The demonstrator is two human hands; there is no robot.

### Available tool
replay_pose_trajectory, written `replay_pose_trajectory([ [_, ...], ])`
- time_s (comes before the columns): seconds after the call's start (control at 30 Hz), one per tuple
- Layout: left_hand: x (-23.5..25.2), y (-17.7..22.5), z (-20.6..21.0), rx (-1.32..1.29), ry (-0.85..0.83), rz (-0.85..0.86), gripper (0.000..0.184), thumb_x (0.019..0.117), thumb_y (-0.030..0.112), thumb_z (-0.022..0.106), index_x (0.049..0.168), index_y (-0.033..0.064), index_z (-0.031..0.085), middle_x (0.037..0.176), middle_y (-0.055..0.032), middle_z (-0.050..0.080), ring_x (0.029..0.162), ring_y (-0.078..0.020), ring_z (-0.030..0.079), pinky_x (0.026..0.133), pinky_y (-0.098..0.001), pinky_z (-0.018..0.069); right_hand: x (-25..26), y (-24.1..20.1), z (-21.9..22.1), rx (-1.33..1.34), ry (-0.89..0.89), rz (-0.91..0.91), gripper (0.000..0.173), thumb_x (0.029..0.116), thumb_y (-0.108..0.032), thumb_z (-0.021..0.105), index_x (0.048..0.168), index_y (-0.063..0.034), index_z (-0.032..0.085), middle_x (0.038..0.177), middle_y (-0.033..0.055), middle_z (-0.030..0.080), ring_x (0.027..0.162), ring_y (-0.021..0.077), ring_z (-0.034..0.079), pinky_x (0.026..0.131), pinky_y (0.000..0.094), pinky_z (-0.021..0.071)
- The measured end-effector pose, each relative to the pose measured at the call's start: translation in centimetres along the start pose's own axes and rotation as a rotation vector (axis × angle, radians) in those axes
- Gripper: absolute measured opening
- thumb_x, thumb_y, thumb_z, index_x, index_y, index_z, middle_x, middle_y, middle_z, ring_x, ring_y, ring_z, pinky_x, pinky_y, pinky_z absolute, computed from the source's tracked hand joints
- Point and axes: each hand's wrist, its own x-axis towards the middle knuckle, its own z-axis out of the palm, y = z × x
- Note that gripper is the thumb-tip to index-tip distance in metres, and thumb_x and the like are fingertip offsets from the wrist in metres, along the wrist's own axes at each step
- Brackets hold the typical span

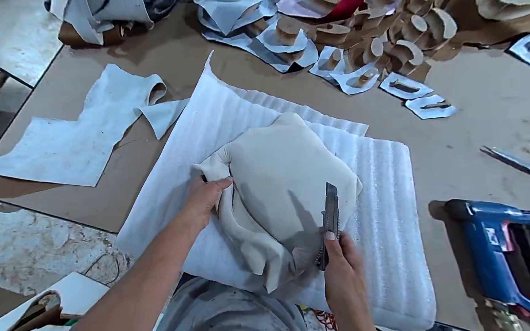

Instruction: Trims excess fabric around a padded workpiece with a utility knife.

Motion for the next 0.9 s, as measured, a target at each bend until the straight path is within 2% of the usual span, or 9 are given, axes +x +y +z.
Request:
replay_pose_trajectory([
  [0.13,-0.2,1.7,-0.3,-0.016,-0.125,0.031,0.045,0.0968,0.022,0.07,0.136,0.0045,0.056,0.122,-0.0159,0.067,0.11,-0.0278,0.066,0.093,-0.0482,0.0541,0.1,0.2,-0.8,0.104,0.029,-0.001,0.032,0.1049,-0.024,0.041,0.115,-0.0009,0.061,0.09,-0.0026,0.062,0.081,-0.0006,0.062,0.075,0.0183,0.0526],
  [0.27,-0.8,2.7,-0.2,0.021,-0.21,0.217,0.042,0.1049,0.035,0.057,0.138,0.0093,0.054,0.118,-0.0114,0.07,0.106,-0.0215,0.069,0.092,-0.0443,0.0579,-0.9,-0.3,-1.7,0.091,0.026,-0.105,0.032,0.1043,-0.025,0.042,0.115,-0.0011,0.06,0.091,-0.0058,0.064,0.081,-0.0027,0.063,0.074,0.0164,0.0544],
  [0.37,-1.9,3.8,-1.5,0.059,-0.228,0.443,0.037,0.1038,0.038,0.059,0.131,0.0122,0.06,0.106,-0.0072,0.073,0.091,-0.0174,0.073,0.08,-0.0394,0.0617,-3.9,-2.5,-4.4,-0.083,0.035,-0.24,0.041,0.1037,-0.017,0.046,0.128,0.0148,0.054,0.122,0.0138,0.064,0.103,0.0086,0.064,0.088,0.0292,0.056],
  [0.4,-2.6,4.5,-2.2,0.084,-0.234,0.535,0.035,0.1033,0.037,0.059,0.13,0.0136,0.061,0.103,-0.0054,0.074,0.086,-0.0155,0.073,0.076,-0.0372,0.0623,-5.1,-3.7,-5.1,-0.103,0.016,-0.29,0.039,0.1045,-0.018,0.047,0.125,0.0141,0.054,0.122,0.0131,0.064,0.105,0.0097,0.065,0.089,0.0312,0.0572],
  [0.47,-4.6,5.8,-3.9,0.133,-0.247,0.723,0.033,0.1022,0.031,0.061,0.13,0.0129,0.059,0.101,-0.0019,0.074,0.084,-0.0112,0.073,0.074,-0.0326,0.0632,-7.9,-6.3,-5.3,-0.135,-0.061,-0.367,0.028,0.1079,-0.026,0.049,0.114,0.0003,0.056,0.098,-0.0047,0.069,0.089,-0.0003,0.068,0.078,0.0238,0.0603],
  [0.53,-6.7,6.8,-5.3,0.17,-0.225,0.881,0.031,0.0991,0.025,0.062,0.127,0.012,0.057,0.098,0.0028,0.072,0.084,-0.0066,0.072,0.072,-0.0271,0.0635,-10.6,-9.2,-4.1,-0.21,-0.199,-0.432,0.041,0.1089,-0.029,0.049,0.115,0.0101,0.059,0.087,0.0113,0.065,0.074,0.01,0.063,0.068,0.0294,0.0561],
  [0.63,-7.8,6.9,-7.0,0.256,-0.212,0.979,0.029,0.0969,0.026,0.062,0.122,0.014,0.056,0.091,0.009,0.071,0.079,-0.0015,0.071,0.067,-0.0218,0.0628,-13.1,-11.9,-1.7,-0.308,-0.415,-0.445,0.047,0.1088,-0.026,0.046,0.135,0.0127,0.054,0.1,0.0296,0.068,0.079,0.0276,0.067,0.071,0.0413,0.0569],
  [0.7,-7.0,6.4,-7.9,0.335,-0.205,1.031,0.023,0.0962,0.029,0.063,0.114,0.0145,0.06,0.086,0.0113,0.07,0.074,0.0009,0.07,0.063,-0.0203,0.0614,-13.8,-12.2,-0.5,-0.334,-0.525,-0.425,0.048,0.106,-0.021,0.044,0.143,0.01,0.05,0.108,0.0304,0.067,0.086,0.0326,0.068,0.072,0.0452,0.0572],
  [0.9,-4.7,5.6,-9.4,0.42,-0.217,1.122,0.01,0.0959,0.023,0.06,0.104,0.0175,0.063,0.082,0.0148,0.069,0.071,0.0036,0.068,0.063,-0.0178,0.0604,-14.1,-11.7,1.1,-0.365,-0.492,-0.507,0.038,0.1044,-0.011,0.053,0.139,0.0038,0.059,0.09,0.0237,0.067,0.068,0.0306,0.064,0.054,0.0395,0.0516],
])
